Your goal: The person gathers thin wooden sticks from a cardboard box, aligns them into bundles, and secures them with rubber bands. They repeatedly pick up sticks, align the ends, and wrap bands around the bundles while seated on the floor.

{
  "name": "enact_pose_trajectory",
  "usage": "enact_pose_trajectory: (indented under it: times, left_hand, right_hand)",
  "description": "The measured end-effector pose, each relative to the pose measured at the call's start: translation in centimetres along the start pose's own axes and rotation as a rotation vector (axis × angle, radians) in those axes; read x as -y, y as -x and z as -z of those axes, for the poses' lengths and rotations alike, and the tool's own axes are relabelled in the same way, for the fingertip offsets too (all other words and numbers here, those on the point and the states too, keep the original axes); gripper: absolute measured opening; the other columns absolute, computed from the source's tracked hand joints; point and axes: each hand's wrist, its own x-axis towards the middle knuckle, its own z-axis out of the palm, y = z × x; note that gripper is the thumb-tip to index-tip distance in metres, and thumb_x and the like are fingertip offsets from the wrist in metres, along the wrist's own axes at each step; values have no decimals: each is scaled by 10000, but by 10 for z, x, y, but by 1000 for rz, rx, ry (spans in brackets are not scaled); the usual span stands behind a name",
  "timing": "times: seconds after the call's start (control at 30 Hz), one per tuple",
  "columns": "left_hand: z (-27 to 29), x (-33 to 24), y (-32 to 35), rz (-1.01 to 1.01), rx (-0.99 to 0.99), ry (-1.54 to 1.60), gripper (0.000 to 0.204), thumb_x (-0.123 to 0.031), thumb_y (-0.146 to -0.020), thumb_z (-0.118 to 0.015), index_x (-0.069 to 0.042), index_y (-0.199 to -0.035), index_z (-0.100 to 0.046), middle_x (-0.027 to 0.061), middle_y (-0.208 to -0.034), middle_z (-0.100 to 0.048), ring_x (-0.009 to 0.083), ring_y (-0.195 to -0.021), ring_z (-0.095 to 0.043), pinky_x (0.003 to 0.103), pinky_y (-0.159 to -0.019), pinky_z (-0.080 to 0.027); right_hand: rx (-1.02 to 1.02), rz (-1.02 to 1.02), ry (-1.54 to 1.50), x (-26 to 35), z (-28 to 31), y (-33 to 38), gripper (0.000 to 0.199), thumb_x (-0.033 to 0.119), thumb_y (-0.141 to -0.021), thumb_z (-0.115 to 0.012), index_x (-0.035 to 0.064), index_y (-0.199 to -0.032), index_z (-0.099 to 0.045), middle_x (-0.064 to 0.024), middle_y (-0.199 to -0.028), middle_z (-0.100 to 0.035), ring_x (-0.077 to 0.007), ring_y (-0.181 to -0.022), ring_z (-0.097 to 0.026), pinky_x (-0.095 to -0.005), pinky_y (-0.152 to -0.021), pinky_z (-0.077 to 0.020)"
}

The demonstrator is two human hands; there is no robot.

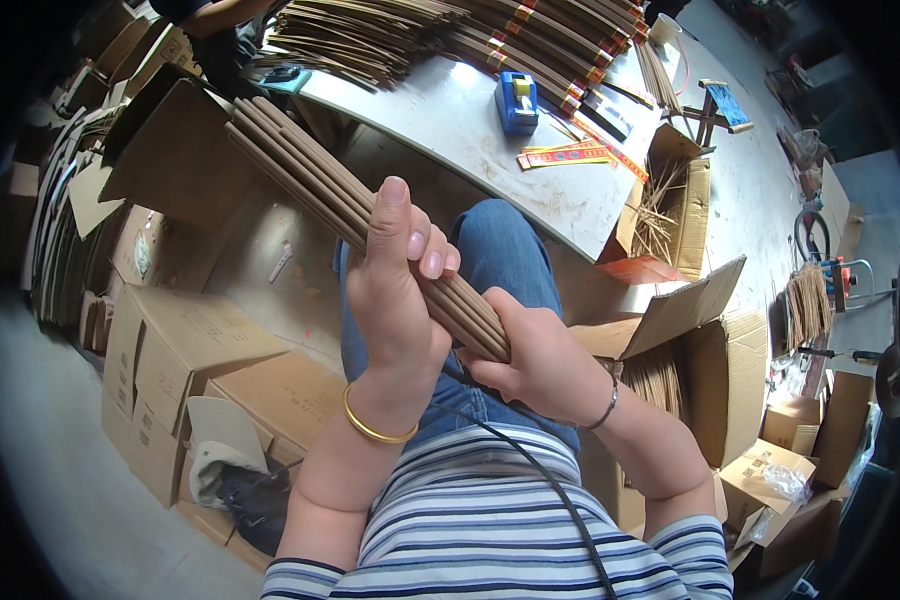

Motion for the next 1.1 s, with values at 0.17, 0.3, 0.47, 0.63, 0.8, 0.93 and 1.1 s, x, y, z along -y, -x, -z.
enact_pose_trajectory:
  times: [0.17, 0.3, 0.47, 0.63, 0.8, 0.93, 1.1]
  left_hand:
    - [7, 0, -5, 221, 229, 278, 250, -318, -965, -536, -149, -791, -472, -61, -606, -397, 33, -508, -414, 195, -492, -375]
    - [3, 7, -9, 190, 216, 98, 331, -337, -972, -520, -158, -714, -417, -67, -575, -350, 19, -475, -376, 185, -461, -349]
    - [1, 13, -22, 167, 118, 107, 318, -299, -953, -565, -156, -712, -415, -71, -572, -335, 8, -469, -355, 173, -447, -331]
    - [18, 3, -38, 289, 236, 394, 279, -234, -990, -486, -114, -746, -422, -52, -584, -363, 33, -485, -372, 195, -487, -393]
    - [29, 7, -50, 398, 269, 355, 299, -204, -996, -461, -116, -722, -379, -44, -571, -356, 51, -477, -355, 203, -498, -402]
    - [24, 13, -50, 426, 299, 314, 294, -185, -999, -446, -115, -725, -367, -30, -594, -367, 57, -478, -359, 205, -497, -403]
    - [15, 12, -49, 403, 324, 266, 278, -179, -1001, -435, -104, -743, -365, -28, -598, -363, 59, -480, -358, 207, -498, -403]
  right_hand:
    - [348, -203, -634, 4, 20, 3, 289, 183, -863, -656, 11, -1000, -467, 2, -611, -510, -60, -472, -495, -206, -432, -402]
    - [321, -193, -634, -9, 17, 6, 321, 223, -860, -666, 9, -991, -466, -26, -610, -537, -106, -481, -520, -242, -458, -424]
    - [264, -117, -62, -26, 42, 42, 577, 477, -778, -720, 5, -1018, -491, -124, -709, -594, -245, -682, -604, -328, -617, -478]
    - [-703, -73, -746, -124, 74, 149, 321, 356, -925, -590, 37, -961, -592, 6, -751, -566, -88, -672, -536, -229, -614, -463]
    - [-1276, -804, -373, -301, 48, 289, 243, 270, -923, -593, 49, -831, -631, 17, -680, -562, -78, -628, -544, -218, -594, -462]
    - [-909, -1164, 207, -380, -32, 311, 182, 221, -775, -734, 56, -807, -665, -78, -754, -638, -224, -702, -612, -330, -689, -496]
    - [-823, -1275, 269, -355, -58, 276, 230, 220, -719, -775, 82, -844, -640, -115, -930, -612, -282, -888, -608, -382, -785, -493]
